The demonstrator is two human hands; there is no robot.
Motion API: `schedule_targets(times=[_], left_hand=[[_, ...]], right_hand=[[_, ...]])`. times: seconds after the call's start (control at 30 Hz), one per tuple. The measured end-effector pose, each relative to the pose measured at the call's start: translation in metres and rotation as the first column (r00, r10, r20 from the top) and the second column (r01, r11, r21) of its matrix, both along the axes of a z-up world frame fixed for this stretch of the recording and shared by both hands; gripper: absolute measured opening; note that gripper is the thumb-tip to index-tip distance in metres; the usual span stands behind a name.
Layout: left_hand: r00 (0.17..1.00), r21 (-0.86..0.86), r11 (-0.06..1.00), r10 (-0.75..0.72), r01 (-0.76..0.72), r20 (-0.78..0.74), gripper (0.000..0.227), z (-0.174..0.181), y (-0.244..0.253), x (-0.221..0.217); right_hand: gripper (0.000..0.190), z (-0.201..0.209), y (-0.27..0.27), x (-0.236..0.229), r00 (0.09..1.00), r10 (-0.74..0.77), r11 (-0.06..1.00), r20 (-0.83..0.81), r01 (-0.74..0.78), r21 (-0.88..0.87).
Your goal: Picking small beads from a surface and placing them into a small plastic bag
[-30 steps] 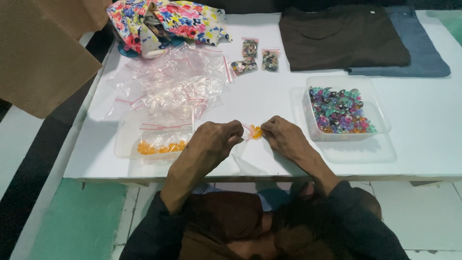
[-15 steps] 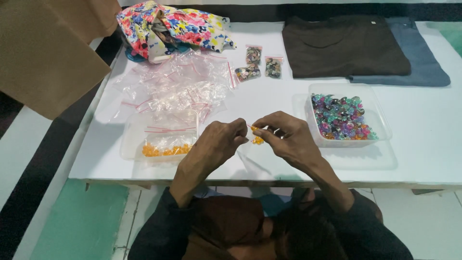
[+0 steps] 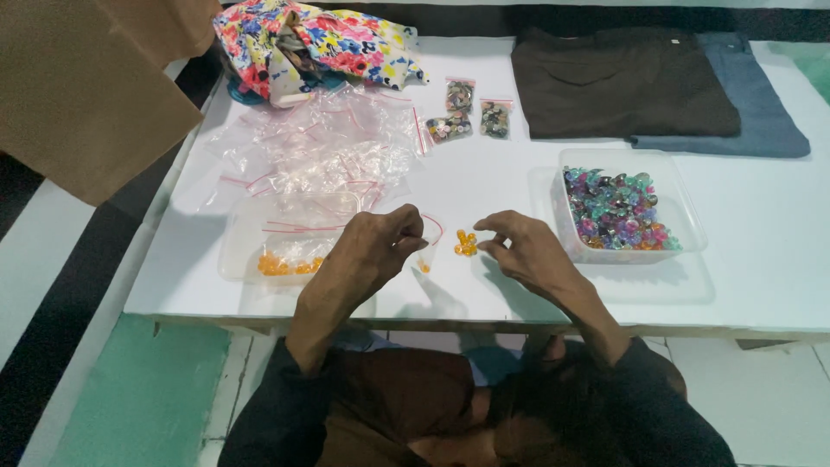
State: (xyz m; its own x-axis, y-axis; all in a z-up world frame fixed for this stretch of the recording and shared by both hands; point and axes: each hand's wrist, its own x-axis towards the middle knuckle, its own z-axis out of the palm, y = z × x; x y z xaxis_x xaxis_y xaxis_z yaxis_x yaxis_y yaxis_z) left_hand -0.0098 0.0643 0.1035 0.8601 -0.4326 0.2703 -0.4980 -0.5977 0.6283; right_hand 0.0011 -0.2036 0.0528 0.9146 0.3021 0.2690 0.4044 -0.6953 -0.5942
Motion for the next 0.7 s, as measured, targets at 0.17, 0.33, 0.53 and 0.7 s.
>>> schedule_targets(times=[0.17,0.33,0.53,0.7], left_hand=[[1.0,0.001,1.0,-0.003,0.003,0.009,0.012,0.005,-0.003,-0.003],[1.0,0.013,1.0,-0.01,0.01,0.011,0.012,-0.001,-0.007,0.002],[1.0,-0.006,1.0,-0.022,0.022,-0.01,0.011,0.001,-0.013,0.003],[0.999,-0.002,0.999,-0.035,0.035,0.002,0.012,-0.003,-0.015,0.004]], right_hand=[[0.034,-0.03,0.005,0.012,0.997,-0.019,0.992,-0.072,0.009,-0.126],[0.025,-0.035,0.007,0.014,0.997,-0.064,0.968,-0.033,0.054,-0.244],[0.018,-0.032,0.006,0.017,0.996,-0.054,0.898,0.071,0.079,-0.434],[0.014,-0.042,0.011,0.019,0.987,-0.045,0.849,0.153,0.118,-0.514]])
